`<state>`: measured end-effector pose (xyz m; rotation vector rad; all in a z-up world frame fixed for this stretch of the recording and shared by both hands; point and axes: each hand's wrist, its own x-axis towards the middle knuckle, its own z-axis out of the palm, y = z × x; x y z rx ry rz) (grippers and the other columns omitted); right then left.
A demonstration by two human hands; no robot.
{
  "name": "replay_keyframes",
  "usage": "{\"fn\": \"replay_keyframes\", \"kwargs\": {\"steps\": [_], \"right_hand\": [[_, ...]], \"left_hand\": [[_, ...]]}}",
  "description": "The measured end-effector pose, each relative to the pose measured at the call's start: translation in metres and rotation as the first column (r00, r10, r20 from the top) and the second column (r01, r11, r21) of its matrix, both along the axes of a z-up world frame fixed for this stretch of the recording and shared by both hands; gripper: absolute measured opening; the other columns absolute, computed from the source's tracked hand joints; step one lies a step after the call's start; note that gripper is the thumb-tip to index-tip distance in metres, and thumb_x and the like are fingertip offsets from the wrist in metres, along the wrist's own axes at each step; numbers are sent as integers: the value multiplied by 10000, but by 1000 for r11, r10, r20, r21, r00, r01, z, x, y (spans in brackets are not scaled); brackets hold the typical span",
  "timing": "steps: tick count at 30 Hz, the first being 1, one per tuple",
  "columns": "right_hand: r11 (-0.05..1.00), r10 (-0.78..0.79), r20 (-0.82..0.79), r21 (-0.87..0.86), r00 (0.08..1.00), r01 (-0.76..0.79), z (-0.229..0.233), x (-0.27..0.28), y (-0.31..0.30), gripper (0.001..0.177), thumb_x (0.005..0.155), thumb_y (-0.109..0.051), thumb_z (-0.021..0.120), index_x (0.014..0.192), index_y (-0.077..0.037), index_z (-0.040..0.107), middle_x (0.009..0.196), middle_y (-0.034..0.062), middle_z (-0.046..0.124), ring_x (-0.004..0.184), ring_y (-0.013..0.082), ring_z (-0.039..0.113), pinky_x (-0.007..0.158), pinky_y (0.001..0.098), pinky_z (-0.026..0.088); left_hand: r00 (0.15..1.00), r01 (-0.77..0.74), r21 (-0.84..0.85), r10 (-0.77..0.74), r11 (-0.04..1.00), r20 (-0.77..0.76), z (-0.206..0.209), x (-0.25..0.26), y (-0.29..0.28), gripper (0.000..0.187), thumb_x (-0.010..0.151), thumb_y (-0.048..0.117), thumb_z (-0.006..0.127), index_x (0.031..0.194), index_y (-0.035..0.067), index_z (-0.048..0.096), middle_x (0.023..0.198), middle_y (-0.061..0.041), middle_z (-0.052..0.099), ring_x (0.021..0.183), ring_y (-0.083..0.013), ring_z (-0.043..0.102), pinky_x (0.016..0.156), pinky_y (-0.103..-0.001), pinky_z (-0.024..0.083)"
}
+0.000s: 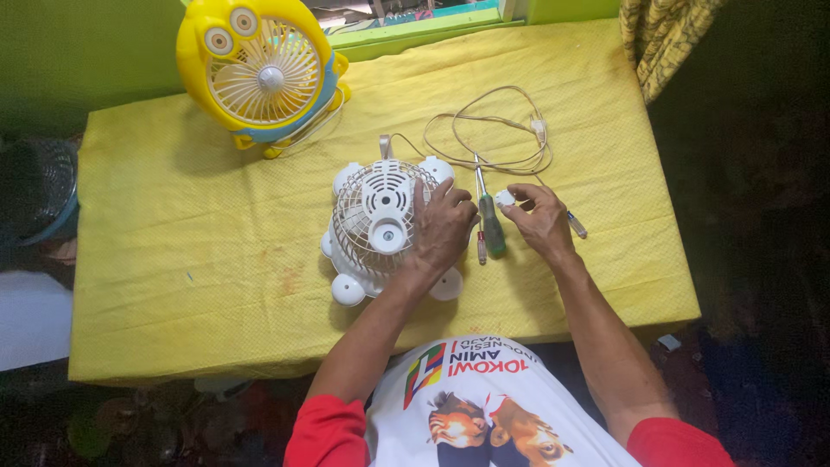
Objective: The person uses a screwdriver to remove screws from the back of a yellow electric fan, then removes the rear grille and sets the fan aside. The person then picks up a white panda-shaped fan, removes its rear cap, and begins unscrewing the rear grille.
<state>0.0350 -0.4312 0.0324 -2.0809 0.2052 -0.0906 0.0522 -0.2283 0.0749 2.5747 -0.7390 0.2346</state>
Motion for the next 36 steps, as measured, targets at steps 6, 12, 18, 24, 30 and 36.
{"fn": "replay_keyframes", "kwargs": {"steps": [6, 12, 18, 24, 30, 36], "right_hand": [[997, 7, -55, -70, 998, -11, -22, -1, -5, 352, 864, -282, 795, 1136, -62, 758, 1047, 122, 683, 887, 215, 696, 779, 356, 580], [996, 7, 3, -90, 1000, -6, -39, 6, -16, 339, 854, -258, 798, 1122, -55, 760, 1029, 124, 690, 817, 230, 674, 763, 367, 564], [996, 66, -15, -54, 998, -66, -33, 2, -24, 324, 877, -217, 768, 1144, -34, 755, 1040, 133, 703, 823, 226, 684, 760, 358, 564], [912, 251, -309, 394, 917, -117, -16, -11, -6, 416, 923, -265, 688, 1238, 7, 694, 1061, 93, 762, 891, 139, 723, 750, 292, 603], [806, 358, -352, 585, 865, -95, -27, -11, 29, 532, 999, -256, 638, 1407, 73, 548, 1120, 125, 696, 866, 148, 688, 767, 284, 590], [768, 331, -481, 638, 812, 64, -45, -13, 49, 532, 1043, -215, 590, 1507, 19, 478, 1059, 136, 664, 865, 181, 608, 714, 313, 524]], "left_hand": [[999, 42, 62, -43, 997, 14, -30, 3, -28, 119, 838, 63, 680, 929, 92, 752, 1024, -65, 703, 1089, -271, 626, 1027, -472, 428], [990, 21, 52, -13, 998, -142, -62, 17, -45, 118, 840, 80, 681, 937, 87, 747, 1010, -109, 698, 1024, -309, 640, 903, -444, 487], [993, 48, -30, -51, 998, -107, -46, 6, -49, 266, 886, 79, 694, 1149, 43, 687, 1158, -134, 689, 1148, -332, 625, 984, -468, 481], [970, -241, 70, 241, 968, 17, 2, 2, 38, 352, 954, 290, 709, 1255, 108, 702, 1468, -194, 555, 1451, -424, 401, 1174, -700, 242], [756, -633, -46, 604, 773, -252, 15, 2, 135, 667, 929, 438, 709, 1435, 34, 554, 1565, -275, 405, 1468, -497, 308, 1188, -604, 268], [624, -723, -291, 412, 626, -664, -5, -10, 164, 938, 852, 496, 727, 1545, -14, 354, 1504, -290, 472, 1370, -360, 524, 1120, -420, 429]]}}
